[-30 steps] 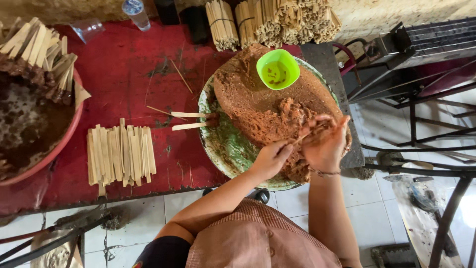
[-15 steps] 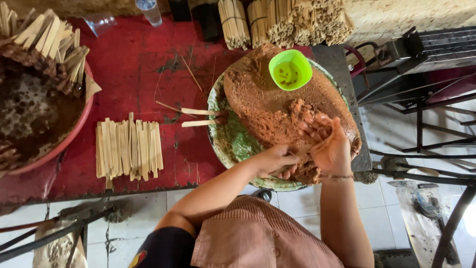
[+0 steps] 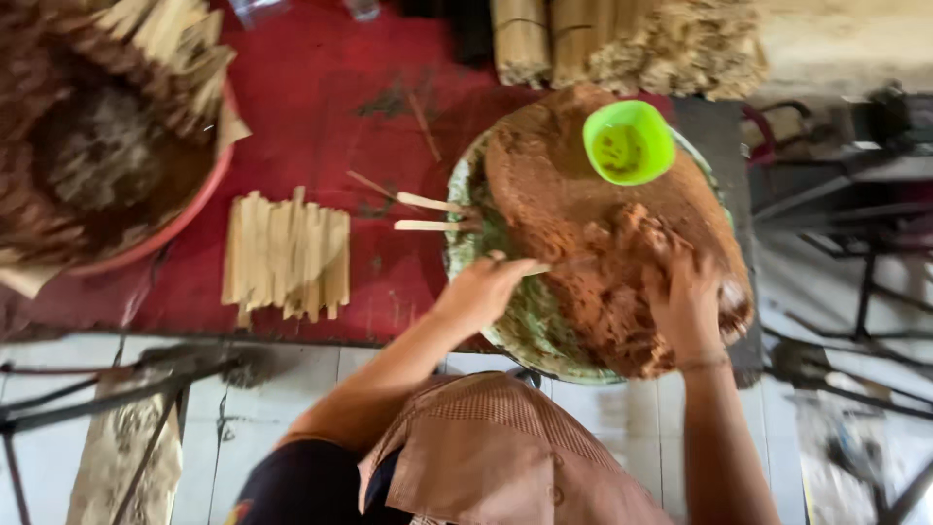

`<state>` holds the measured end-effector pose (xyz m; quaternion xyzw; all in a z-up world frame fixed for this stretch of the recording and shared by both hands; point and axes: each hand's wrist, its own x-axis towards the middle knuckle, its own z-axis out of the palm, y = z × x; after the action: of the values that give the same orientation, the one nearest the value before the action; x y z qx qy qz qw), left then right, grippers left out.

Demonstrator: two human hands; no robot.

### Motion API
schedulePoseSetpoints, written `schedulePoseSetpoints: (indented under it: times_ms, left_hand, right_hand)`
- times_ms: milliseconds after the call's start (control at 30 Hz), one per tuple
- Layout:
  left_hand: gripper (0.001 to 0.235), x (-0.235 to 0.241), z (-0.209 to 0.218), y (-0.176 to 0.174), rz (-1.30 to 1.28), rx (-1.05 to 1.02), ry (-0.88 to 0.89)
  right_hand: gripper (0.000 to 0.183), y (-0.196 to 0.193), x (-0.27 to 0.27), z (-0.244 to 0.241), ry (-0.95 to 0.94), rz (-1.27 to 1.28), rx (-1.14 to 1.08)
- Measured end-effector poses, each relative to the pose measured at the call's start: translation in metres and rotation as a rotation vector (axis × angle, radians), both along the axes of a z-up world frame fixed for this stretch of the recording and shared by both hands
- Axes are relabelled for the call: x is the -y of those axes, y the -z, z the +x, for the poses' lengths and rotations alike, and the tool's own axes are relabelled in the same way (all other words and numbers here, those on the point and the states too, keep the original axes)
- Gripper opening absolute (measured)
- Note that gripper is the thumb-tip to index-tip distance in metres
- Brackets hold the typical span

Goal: The person wraps meat around wooden skewers and places them on a grill.

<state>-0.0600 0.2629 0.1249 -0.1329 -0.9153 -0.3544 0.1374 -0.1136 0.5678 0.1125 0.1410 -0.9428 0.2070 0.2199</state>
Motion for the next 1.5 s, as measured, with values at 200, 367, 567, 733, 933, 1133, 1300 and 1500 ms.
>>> schedulePoseSetpoints:
  times_ms: [200,367,567,733,933,1133,1300,1500]
  left_hand:
    - [0.046,0.106,-0.023,0.045,-0.409,0.461,0.05]
    - [0.018,0.12,-0.08,0.113,-0.614,0.146,0.088]
    - [0.011,0.18,-0.044,-0.048,-0.424,0.174,-0.289]
    - [0.032,0.26,0.013,-0.002,-0.459,0.479,-0.544]
    - [0.021,0.251,0.047,0.08,-0.45,0.557,-0.625]
    - [0.025,0.263,0.05,0.119,-0.528,0.509,-0.673]
    - [0.013,0.272,0.054,0.135,-0.381,0.314,-0.687]
    - [0.02,0.286,0.069,0.14,-0.309,0.229,-0.682]
  right_hand:
    - [0.042,-0.004,-0.019,0.011,-0.09,0.34,0.293]
    - [0.023,0.014,-0.024,0.008,-0.166,0.414,0.443]
    - [0.054,0.036,-0.052,0.017,-0.086,0.639,0.446]
    - [0.019,-0.029,0.004,0.032,0.046,-0.059,0.558]
    - [0.007,0.052,-0.088,-0.008,-0.162,-1.285,0.801]
    - [0.03,0.02,-0.015,0.012,0.117,0.381,0.613]
    - [0.016,0.032,-0.023,0.007,-0.005,0.406,0.439]
    - [0.045,-0.036,0.004,0.023,-0.11,-0.119,0.215]
